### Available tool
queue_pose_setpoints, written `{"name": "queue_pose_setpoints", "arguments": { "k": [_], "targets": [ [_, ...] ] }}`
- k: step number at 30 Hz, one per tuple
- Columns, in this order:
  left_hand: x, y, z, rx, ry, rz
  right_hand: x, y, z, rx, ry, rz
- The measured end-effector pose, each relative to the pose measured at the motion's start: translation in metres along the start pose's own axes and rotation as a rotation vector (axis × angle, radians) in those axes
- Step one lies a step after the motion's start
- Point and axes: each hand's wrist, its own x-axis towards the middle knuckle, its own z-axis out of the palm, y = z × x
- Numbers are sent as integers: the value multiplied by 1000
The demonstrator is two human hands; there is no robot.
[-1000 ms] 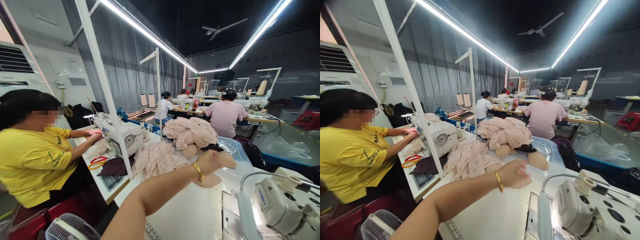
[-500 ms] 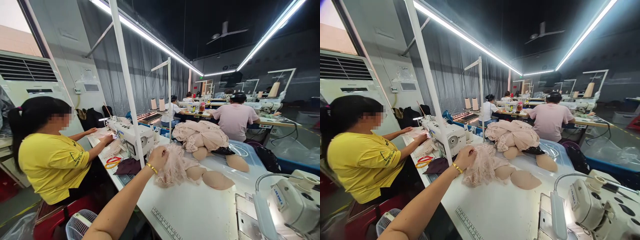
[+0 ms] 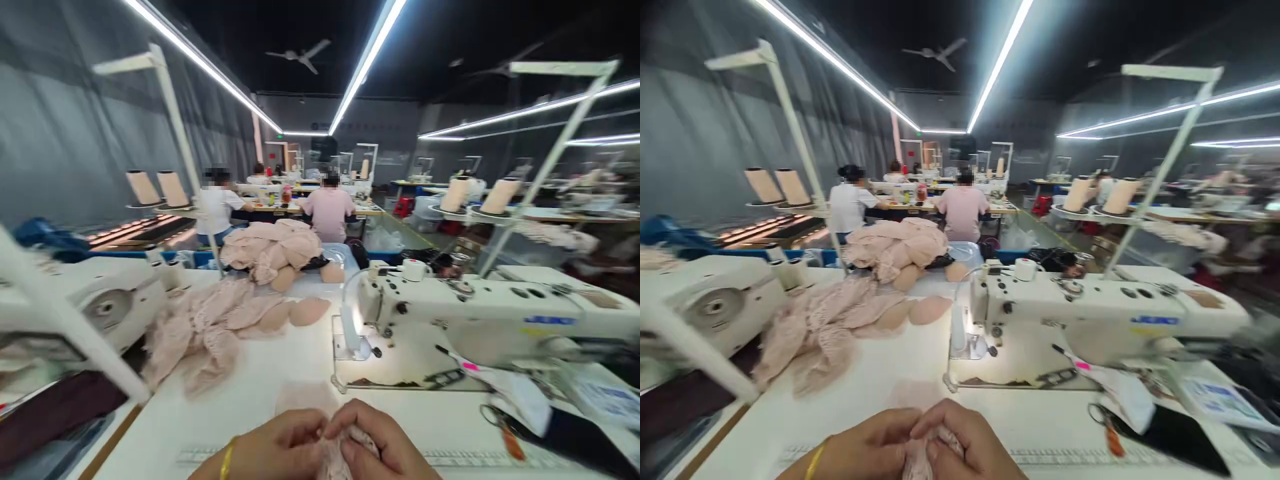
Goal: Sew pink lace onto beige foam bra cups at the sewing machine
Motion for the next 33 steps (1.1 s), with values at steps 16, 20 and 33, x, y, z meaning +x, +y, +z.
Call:
{"name": "queue_pose_setpoints", "arguments": {
  "k": [16, 20, 33],
  "targets": [
    [18, 15, 0, -216, 265, -49, -42, 104, -108, -920, 528, -18],
    [29, 6, 4, -267, 234, -40, -21, 66, -49, -885, 350, -243],
    [-7, 35, -37, 214, 328, -108, -8, 66, -29, -1312, 464, -216]
  ]
}}
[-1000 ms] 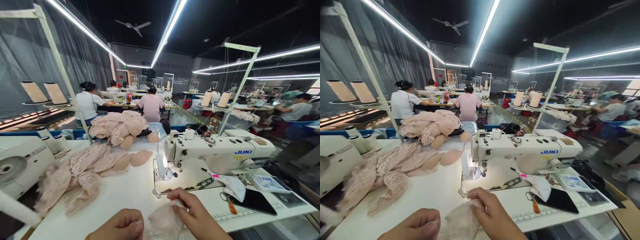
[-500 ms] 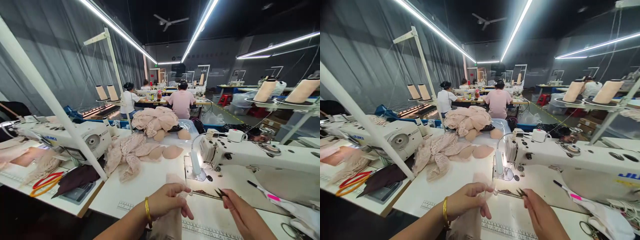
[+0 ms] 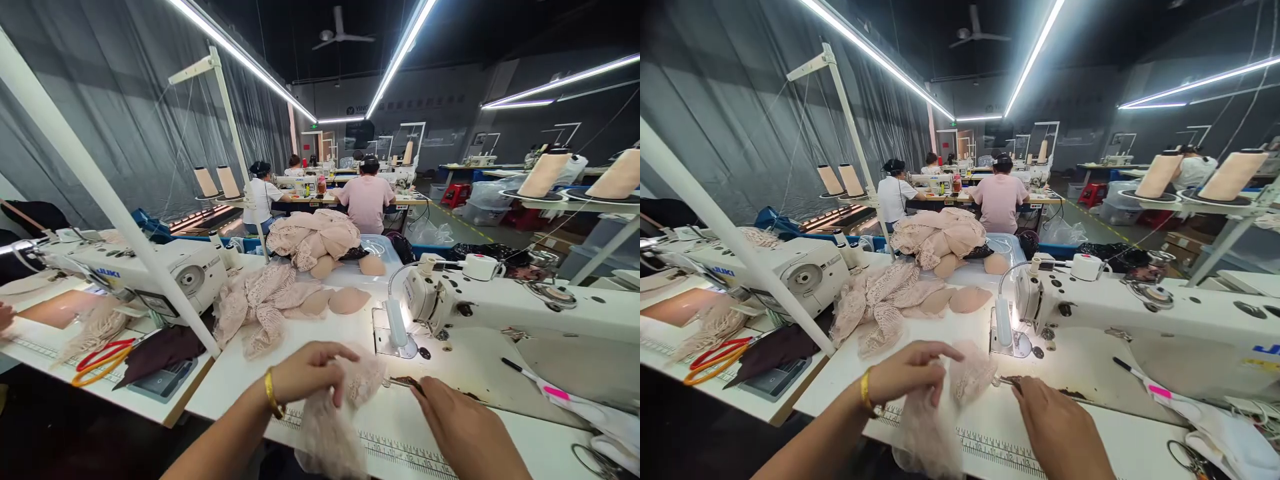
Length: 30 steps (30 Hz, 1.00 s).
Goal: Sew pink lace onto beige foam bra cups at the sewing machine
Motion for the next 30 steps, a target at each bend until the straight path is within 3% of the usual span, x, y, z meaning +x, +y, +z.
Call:
{"name": "queue_pose_setpoints", "arguments": {
  "k": [1, 3, 4, 5, 6, 8, 10, 12, 15, 18, 21, 23, 27, 29, 30],
  "targets": [
    [-9, 6, -20, 183, 226, 48, -10, 17, 2, -44, -56, 54],
    [-25, 14, -55, 591, 824, 176, -29, 55, 7, -92, -77, 113],
    [-29, 15, -67, 742, 1004, 228, -37, 72, 10, -103, -42, 111],
    [-32, 14, -73, 834, 1092, 275, -42, 88, 13, -121, 4, 91],
    [-31, 10, -72, 864, 1073, 305, -45, 99, 16, -150, 29, 68],
    [-23, -2, -51, 785, 822, 289, -44, 106, 20, -139, 56, 52],
    [-8, -18, -16, 699, 519, 178, -34, 94, 21, -28, 66, 56],
    [9, -32, 19, 727, 375, 135, -23, 70, 22, 150, 42, 55],
    [26, -35, 41, 698, 345, 157, -12, 37, 21, 368, -21, 53],
    [24, -9, 23, 664, 438, 241, -12, 21, 21, 500, -11, 145],
    [13, 23, 6, 681, 582, 503, -15, 19, 19, 584, -24, 220],
    [7, 28, 11, 782, 530, 614, -16, 21, 17, 643, -64, 265],
    [4, -12, 49, 1005, -22, 617, -10, 24, 12, 746, -179, 304],
    [2, -33, 62, 953, -182, 616, -5, 24, 9, 783, -247, 297],
    [0, -39, 65, 894, -204, 608, -1, 24, 7, 801, -283, 293]
  ]
}}
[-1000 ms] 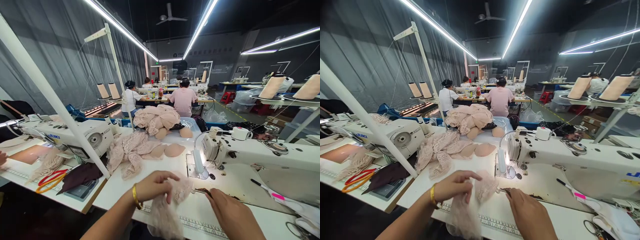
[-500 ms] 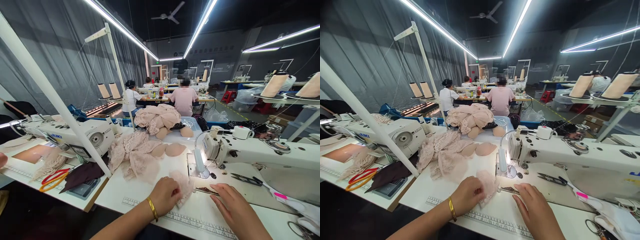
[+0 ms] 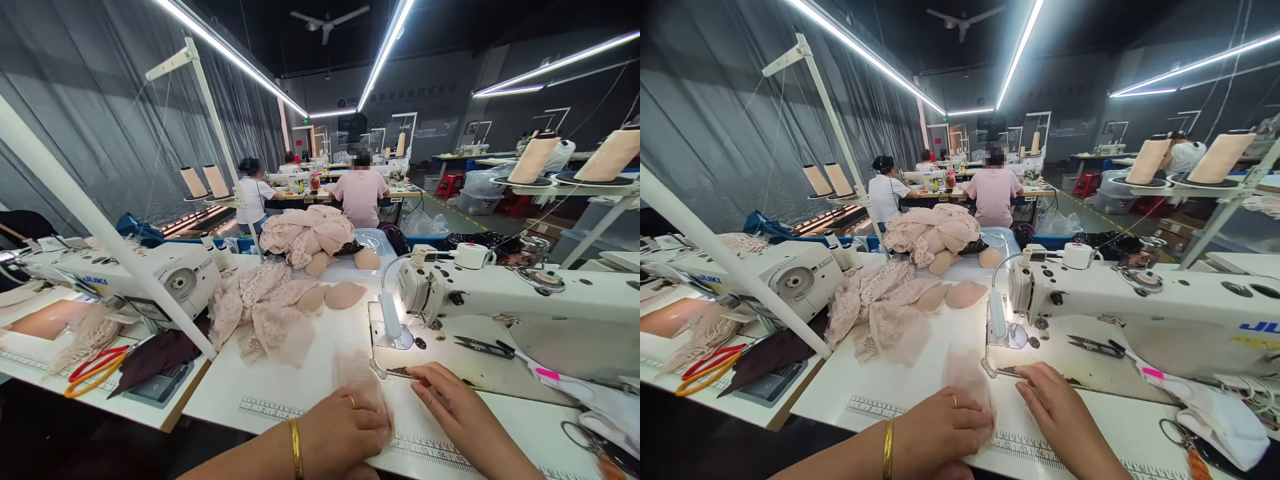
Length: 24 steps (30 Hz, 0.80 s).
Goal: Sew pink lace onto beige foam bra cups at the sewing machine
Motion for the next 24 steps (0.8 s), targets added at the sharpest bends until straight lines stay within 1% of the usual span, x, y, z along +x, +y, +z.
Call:
{"name": "queue_pose_setpoints", "arguments": {
  "k": [1, 3, 6, 7, 8, 9, 11, 12, 14, 16, 19, 21, 22, 24],
  "targets": [
    [-3, 0, 1, -58, 29, -15, 3, -3, -1, 12, -34, 9],
    [-6, 0, -8, -131, 140, -76, 10, -9, 1, 28, -87, 21],
    [-3, -8, -33, -97, 332, -191, 21, -23, 13, 48, -119, 19],
    [1, -14, -39, -67, 362, -264, 25, -28, 20, 52, -122, 14],
    [6, -21, -43, -43, 358, -356, 28, -33, 28, 54, -124, 5],
    [11, -30, -45, -30, 327, -453, 31, -37, 35, 51, -127, -3],
    [19, -46, -44, -38, 207, -610, 34, -43, 47, 34, -122, -13],
    [22, -53, -42, -54, 146, -650, 34, -43, 50, 25, -113, -8],
    [23, -62, -38, -82, 86, -674, 31, -40, 48, 14, -83, 23],
    [19, -64, -36, -88, 81, -684, 27, -31, 39, 12, -67, 61],
    [11, -60, -36, -98, 127, -665, 19, -20, 23, 24, -96, 94],
    [9, -57, -35, -98, 163, -640, 17, -18, 16, 38, -122, 100],
    [8, -56, -34, -92, 191, -622, 16, -19, 14, 44, -131, 99],
    [10, -54, -32, -85, 292, -543, 16, -23, 14, 83, -150, 88]
  ]
}}
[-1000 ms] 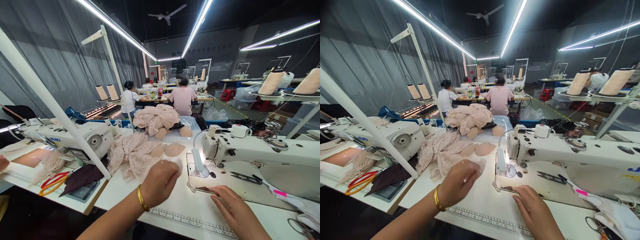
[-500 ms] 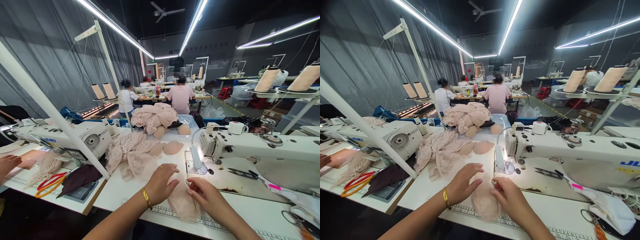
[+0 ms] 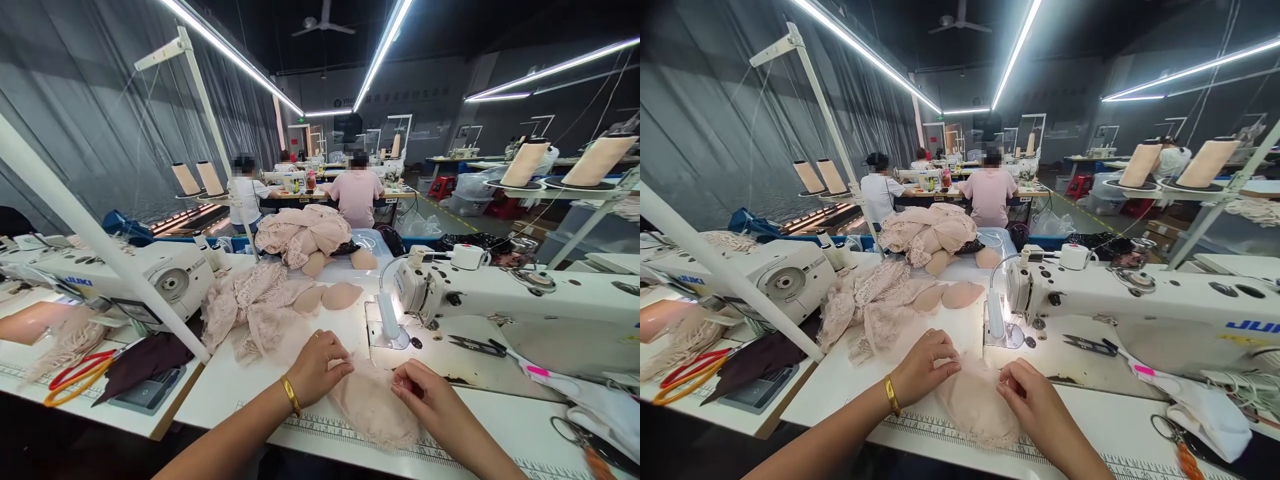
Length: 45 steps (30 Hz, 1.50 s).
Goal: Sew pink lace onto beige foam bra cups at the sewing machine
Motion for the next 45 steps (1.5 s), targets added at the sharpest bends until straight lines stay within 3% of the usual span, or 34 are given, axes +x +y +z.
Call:
{"name": "queue_pose_setpoints", "arguments": {
  "k": [2, 4, 9, 12, 14, 18, 22, 24, 27, 31, 35, 38, 41, 45],
  "targets": [
    [0, 2, 2, -89, 93, 119, 1, -5, 2, 72, -19, -13],
    [1, 6, 2, -210, 93, 191, 4, -9, 5, 168, -28, 0],
    [2, 15, -3, -324, -165, 67, 16, -14, 5, 367, -51, 41],
    [5, 15, -4, -210, -345, -48, 22, -16, -1, 474, -77, 19],
    [10, 10, -7, -107, -392, -53, 25, -15, -5, 593, -97, 26],
    [37, -5, -20, 17, -311, -21, 35, -10, -2, 799, -154, 100],
    [86, -21, -30, 198, -17, -96, 43, -3, 6, 906, -199, 183],
    [109, -27, -29, 302, 72, -140, 44, 0, 8, 924, -203, 197],
    [132, -34, -19, 402, 100, -179, 43, 2, 8, 926, -194, 197],
    [142, -34, -13, 423, 127, -209, 44, 4, 8, 889, -169, 196],
    [133, -22, -34, 340, 254, -265, 46, 5, 9, 840, -153, 196],
    [106, -6, -55, 199, 287, -273, 45, 5, 10, 828, -146, 182],
    [61, 12, -62, 18, 142, -242, 43, 2, 10, 833, -145, 166],
    [4, 33, -48, -194, -60, -221, 38, -6, 10, 849, -147, 129]
  ]
}}
